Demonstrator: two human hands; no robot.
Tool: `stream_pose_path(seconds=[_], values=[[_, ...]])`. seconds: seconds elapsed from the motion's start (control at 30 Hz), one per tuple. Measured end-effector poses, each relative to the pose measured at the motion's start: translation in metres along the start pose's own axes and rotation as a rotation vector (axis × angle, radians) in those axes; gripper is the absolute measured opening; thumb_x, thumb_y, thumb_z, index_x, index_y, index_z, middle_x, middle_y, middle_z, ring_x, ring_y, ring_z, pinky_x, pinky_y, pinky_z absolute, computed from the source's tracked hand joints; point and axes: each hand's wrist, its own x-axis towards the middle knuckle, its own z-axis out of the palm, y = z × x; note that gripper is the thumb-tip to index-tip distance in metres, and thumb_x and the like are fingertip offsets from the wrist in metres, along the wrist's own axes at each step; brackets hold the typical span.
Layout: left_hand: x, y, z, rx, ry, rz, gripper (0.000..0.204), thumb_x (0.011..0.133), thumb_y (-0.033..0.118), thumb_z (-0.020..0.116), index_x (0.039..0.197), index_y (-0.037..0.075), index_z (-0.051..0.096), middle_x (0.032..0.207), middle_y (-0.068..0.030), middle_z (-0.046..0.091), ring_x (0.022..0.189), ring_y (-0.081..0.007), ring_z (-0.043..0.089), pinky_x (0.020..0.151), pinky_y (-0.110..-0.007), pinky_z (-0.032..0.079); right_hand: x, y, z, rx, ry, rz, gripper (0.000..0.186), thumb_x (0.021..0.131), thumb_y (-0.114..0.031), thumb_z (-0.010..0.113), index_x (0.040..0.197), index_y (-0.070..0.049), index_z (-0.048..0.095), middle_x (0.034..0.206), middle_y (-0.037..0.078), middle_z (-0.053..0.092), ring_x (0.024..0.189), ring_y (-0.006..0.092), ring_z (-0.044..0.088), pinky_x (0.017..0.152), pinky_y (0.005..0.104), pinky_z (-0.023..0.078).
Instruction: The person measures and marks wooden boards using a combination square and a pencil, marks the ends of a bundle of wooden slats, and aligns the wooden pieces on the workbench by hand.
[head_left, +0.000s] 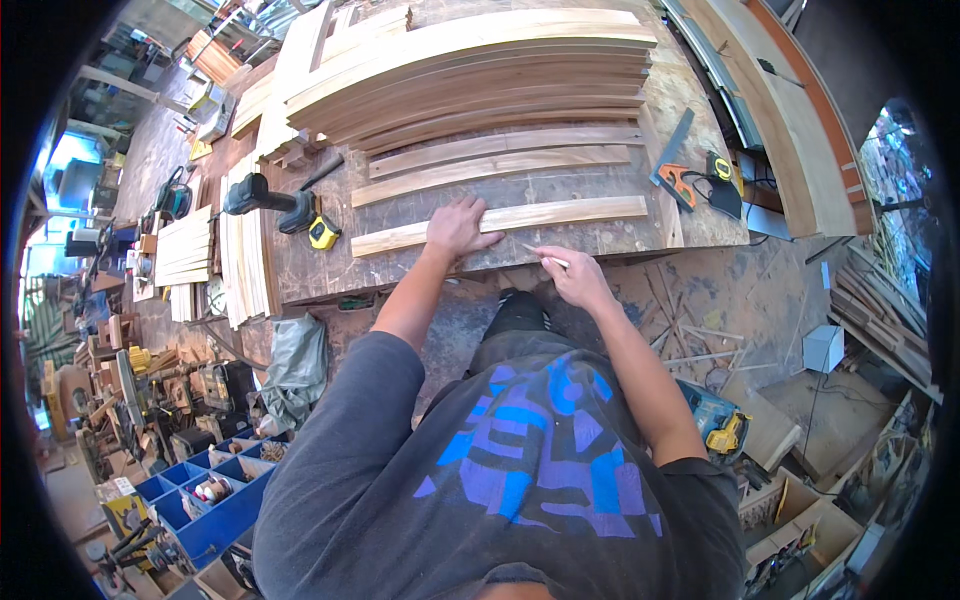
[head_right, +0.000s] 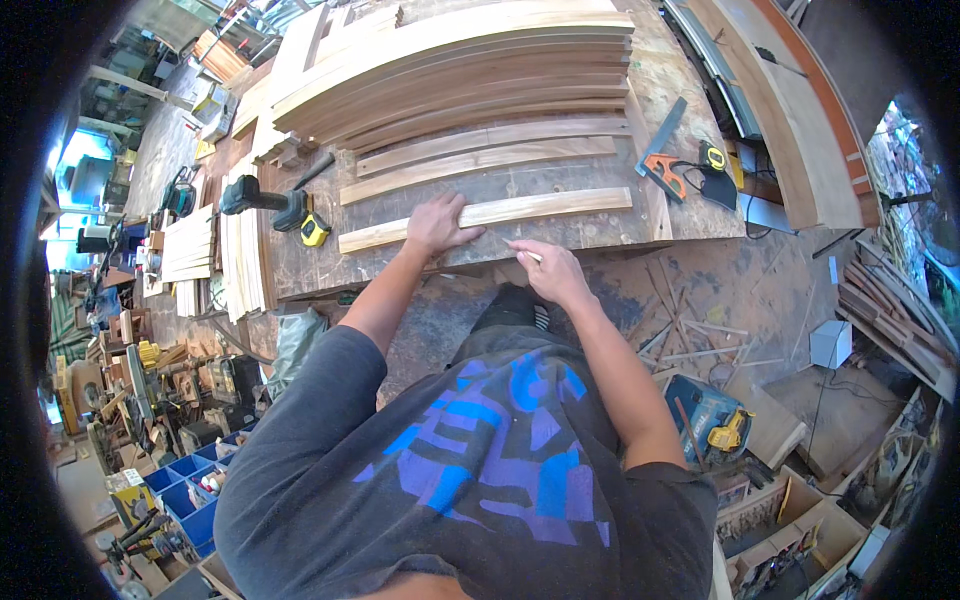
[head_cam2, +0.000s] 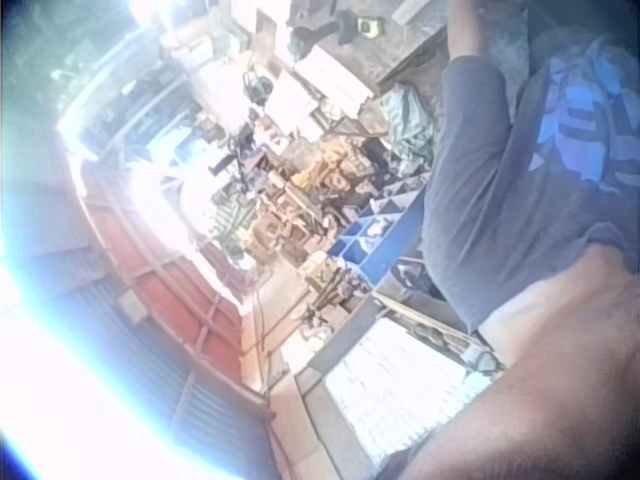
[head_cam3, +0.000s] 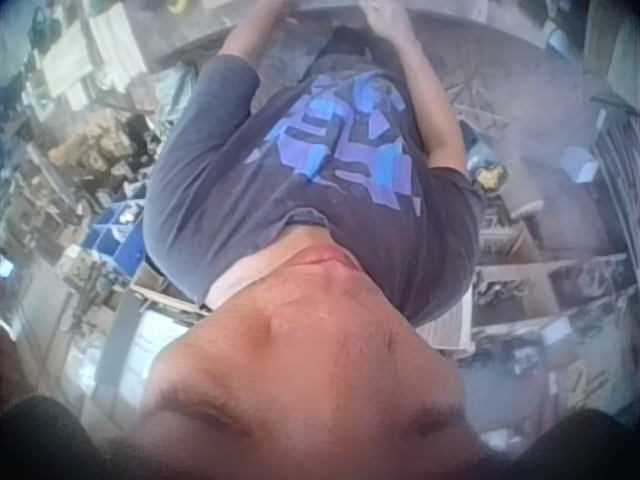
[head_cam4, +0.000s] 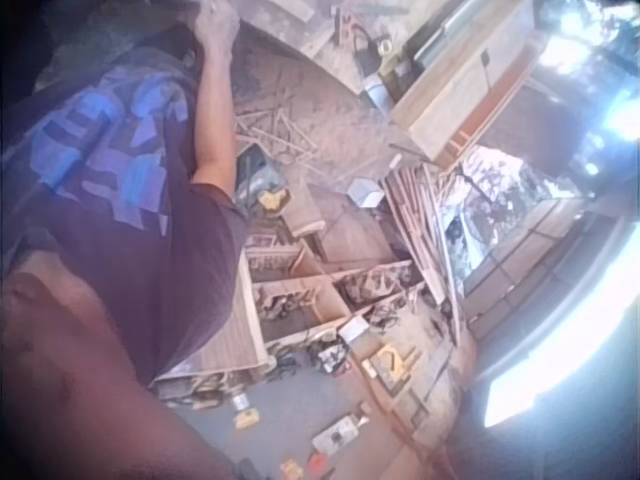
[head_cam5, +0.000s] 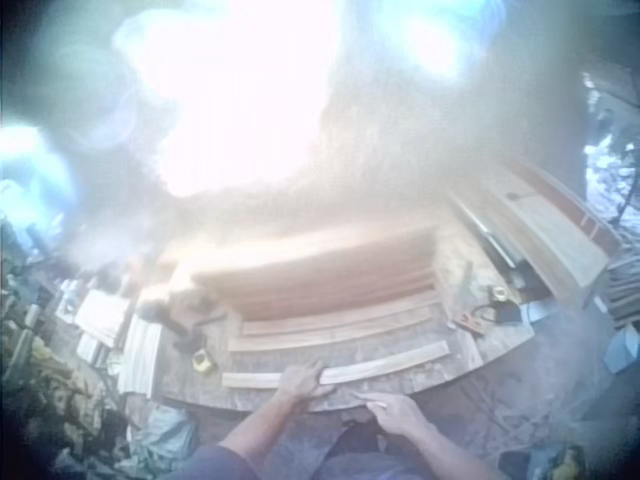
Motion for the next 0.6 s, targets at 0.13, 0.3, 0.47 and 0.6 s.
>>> stream_pose_path(seconds=[0.13,0.3,0.47,0.6], values=[[0.002,0.004,-0.003,0.023,-0.027,-0.038,0.056,0.074,0.060,0.076,0.097,0.010,0.065,0.096,-0.0129,0.067,0.096,-0.0331,0.069,0.080,-0.046,0.057,-0.011,0.006,-0.005,-0.046,0.030,-0.028,0.028,0.098,-0.021,0.062,0.122,-0.012,0.073,0.121,0.015,0.072,0.114,0.0342,0.068,0.098,0.0415,0.052],[0.000,-0.002,0.000,0.008,-0.012,-0.004,0.062,0.078,0.066,0.071,0.105,0.010,0.066,0.100,-0.0146,0.068,0.094,-0.0368,0.069,0.078,-0.048,0.057,-0.024,0.018,-0.007,-0.039,0.035,-0.010,0.027,0.097,-0.023,0.063,0.121,-0.018,0.074,0.121,0.012,0.073,0.113,0.0354,0.068,0.098,0.0440,0.053],[-0.001,0.000,0.000,0.029,-0.024,-0.008,0.062,0.078,0.066,0.071,0.104,0.010,0.066,0.100,-0.0142,0.068,0.095,-0.0360,0.069,0.079,-0.048,0.057,-0.038,0.025,-0.006,-0.028,0.028,0.025,0.026,0.097,-0.021,0.063,0.120,-0.018,0.075,0.119,0.013,0.073,0.111,0.0363,0.068,0.096,0.0451,0.053],[-0.002,0.001,0.002,0.026,-0.037,-0.010,0.062,0.079,0.067,0.070,0.104,0.010,0.065,0.100,-0.0144,0.068,0.095,-0.0362,0.069,0.079,-0.048,0.057,-0.050,0.021,-0.016,-0.039,0.041,0.004,0.027,0.097,-0.024,0.062,0.117,-0.011,0.074,0.115,0.015,0.074,0.110,0.0357,0.069,0.096,0.0423,0.053]])
